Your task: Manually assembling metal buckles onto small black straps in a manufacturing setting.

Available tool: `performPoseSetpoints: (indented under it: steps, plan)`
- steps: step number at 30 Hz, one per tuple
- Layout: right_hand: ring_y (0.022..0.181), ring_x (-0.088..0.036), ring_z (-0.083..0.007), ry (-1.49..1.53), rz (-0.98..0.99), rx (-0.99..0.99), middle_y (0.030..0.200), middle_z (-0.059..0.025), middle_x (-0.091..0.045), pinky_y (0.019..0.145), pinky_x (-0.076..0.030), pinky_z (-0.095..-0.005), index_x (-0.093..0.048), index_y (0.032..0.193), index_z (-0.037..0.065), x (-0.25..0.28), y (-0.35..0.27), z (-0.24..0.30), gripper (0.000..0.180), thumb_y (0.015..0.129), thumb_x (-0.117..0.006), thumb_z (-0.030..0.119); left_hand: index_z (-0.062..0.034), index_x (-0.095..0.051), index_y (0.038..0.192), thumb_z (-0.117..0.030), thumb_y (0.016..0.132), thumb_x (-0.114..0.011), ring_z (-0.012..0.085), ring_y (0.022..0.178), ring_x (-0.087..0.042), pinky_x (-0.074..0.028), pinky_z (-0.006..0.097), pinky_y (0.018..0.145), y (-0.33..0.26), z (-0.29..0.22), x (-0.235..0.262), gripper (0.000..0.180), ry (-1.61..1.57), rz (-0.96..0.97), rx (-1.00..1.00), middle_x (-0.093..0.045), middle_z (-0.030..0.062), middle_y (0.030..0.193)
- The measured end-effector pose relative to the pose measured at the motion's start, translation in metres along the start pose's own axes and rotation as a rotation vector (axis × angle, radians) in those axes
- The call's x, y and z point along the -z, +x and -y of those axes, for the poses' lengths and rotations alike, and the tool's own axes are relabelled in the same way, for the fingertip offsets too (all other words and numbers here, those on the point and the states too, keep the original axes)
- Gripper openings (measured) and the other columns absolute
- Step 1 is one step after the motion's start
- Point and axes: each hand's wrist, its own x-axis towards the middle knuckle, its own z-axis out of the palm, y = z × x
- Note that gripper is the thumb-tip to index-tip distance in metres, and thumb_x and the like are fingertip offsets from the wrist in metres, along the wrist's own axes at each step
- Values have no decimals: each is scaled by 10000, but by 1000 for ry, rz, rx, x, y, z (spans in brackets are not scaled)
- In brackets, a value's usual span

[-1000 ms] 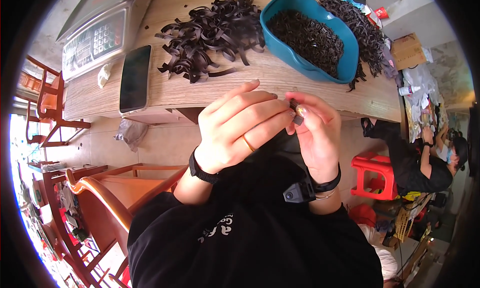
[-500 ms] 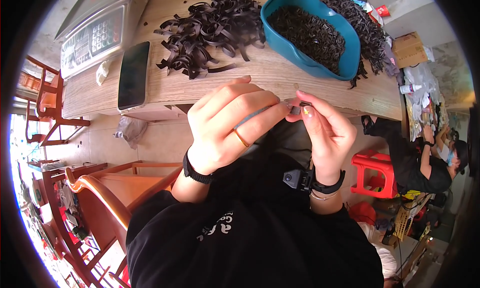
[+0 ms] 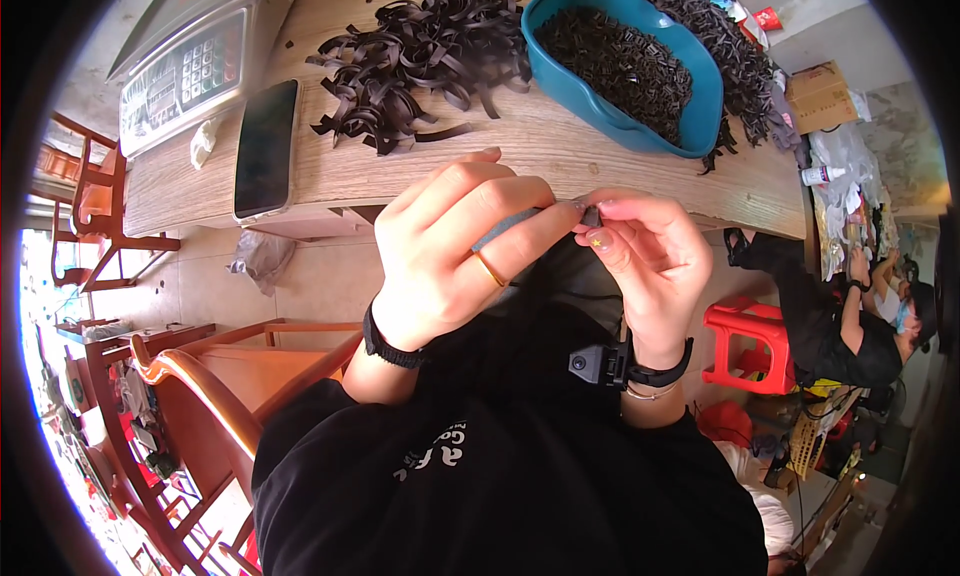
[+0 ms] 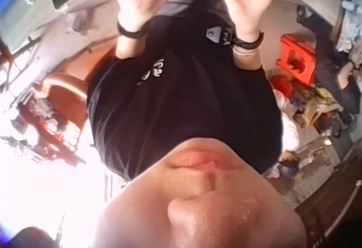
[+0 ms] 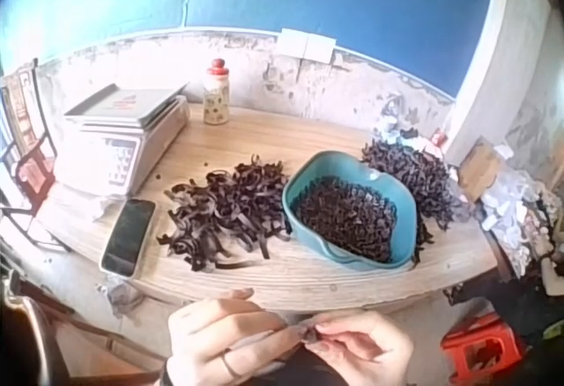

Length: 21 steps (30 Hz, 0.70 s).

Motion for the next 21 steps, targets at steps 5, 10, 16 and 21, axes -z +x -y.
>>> performPoseSetpoints:
  steps: [5,10,16,21]
  plan:
    - [856,-618,-160,-101,9,-30,984,-137,-616,759,-521,-262,-583,998,-95,0,2,4,222,782,-632,-108,-160,-677,825,-173,533,-619,177,713,-586,-541,316,694,0,3,2,298,46,32,-10,-601,-14,803]
    - [846,-616,-152,-130,45,-28,974,-124,-617,762,-518,-258,-583,1002,-95,1,1,2,236,773,-640,-110,-140,-675,830,-168,536,-627,178,713,-587,-541,322,705,-1,4,3,299,59,29,-29,-603,-8,800]
    - [815,-600,-132,-133,35,-39,953,-113,-609,743,-514,-252,-575,995,-94,-1,1,0,237,770,-647,-110,-73,-683,834,-31,547,-718,171,682,-594,-537,356,716,1,-4,1,292,-4,9,45,-616,24,768]
    - [811,-591,-124,-108,-8,-84,966,-114,-601,746,-509,-249,-561,1005,-93,-3,1,3,249,773,-651,-103,-71,-686,831,-38,553,-715,170,683,-598,-539,352,704,-2,-6,0,281,-13,29,36,-618,25,770]
